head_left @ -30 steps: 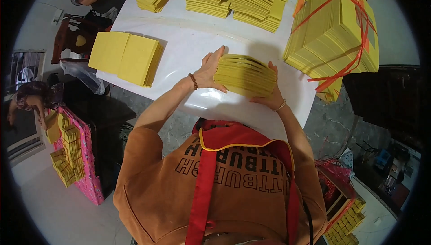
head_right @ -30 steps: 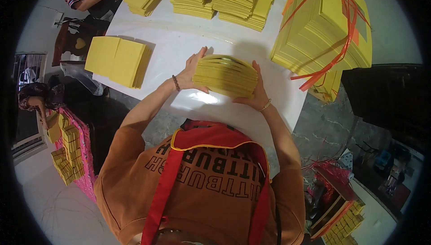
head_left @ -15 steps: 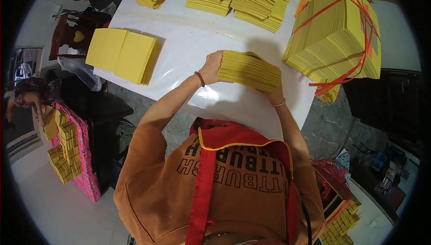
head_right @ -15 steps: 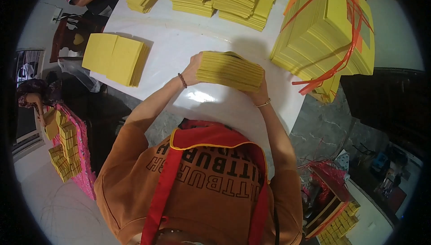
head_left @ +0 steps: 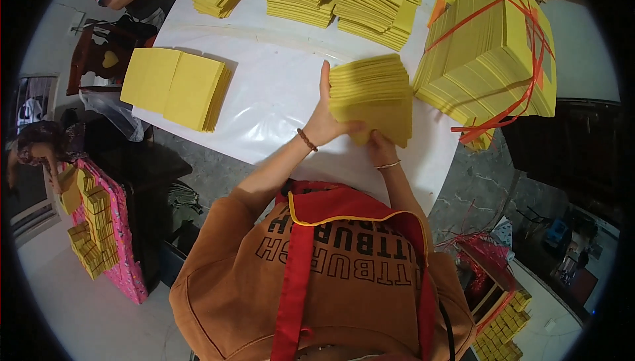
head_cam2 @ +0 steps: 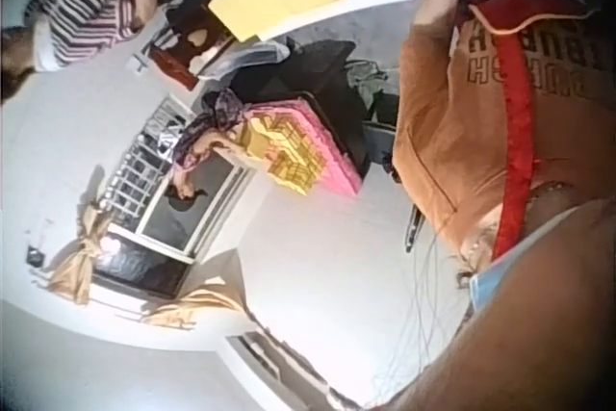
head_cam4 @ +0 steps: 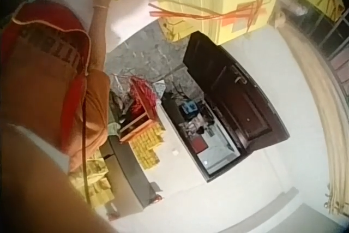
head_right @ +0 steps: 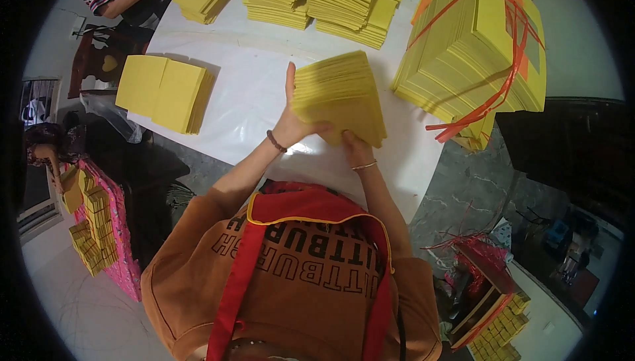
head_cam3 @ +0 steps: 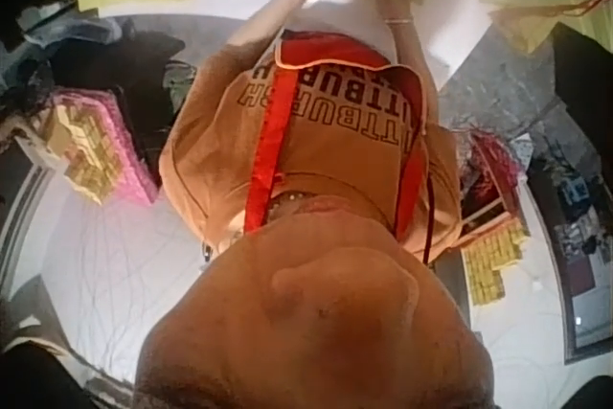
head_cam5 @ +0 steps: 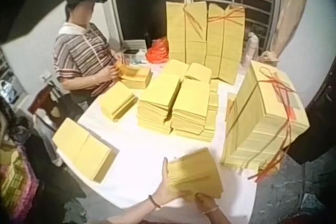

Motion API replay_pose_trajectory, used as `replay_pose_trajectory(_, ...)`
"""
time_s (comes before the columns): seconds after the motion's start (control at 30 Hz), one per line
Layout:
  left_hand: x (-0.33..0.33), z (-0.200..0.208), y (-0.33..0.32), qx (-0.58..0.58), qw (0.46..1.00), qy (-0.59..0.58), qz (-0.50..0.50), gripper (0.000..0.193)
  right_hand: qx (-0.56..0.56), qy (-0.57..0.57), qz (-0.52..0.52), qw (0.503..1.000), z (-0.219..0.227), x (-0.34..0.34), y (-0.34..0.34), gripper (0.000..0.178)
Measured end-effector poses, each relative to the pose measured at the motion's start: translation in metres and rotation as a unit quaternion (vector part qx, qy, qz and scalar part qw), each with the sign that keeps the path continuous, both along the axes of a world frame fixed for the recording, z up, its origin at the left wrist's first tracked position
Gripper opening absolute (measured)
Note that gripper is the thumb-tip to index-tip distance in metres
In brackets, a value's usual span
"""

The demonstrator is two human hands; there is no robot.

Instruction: Folding and stacking yellow sheets of paper into organized bundles.

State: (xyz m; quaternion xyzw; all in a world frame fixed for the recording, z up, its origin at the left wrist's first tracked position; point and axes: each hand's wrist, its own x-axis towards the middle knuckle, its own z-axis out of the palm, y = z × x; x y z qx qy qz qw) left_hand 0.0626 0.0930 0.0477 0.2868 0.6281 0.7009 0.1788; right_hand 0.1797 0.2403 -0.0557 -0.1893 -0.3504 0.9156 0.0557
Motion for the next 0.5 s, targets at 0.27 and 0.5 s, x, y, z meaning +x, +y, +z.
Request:
replay_pose_trajectory(0.27,-0.023,0.017,-0.017,-0.091,0.996,0.011,-0.016,0.126,0.332,0.115,0.101,0.931,0.068,-0.004,0.055,0.103)
replay_pose_trajectory(0.5,-0.022,-0.017,-0.009,-0.234,0.927,0.29,-0.053,0.117,0.719,0.107,0.151,0.67,0.066,-0.04,0.052,0.103)
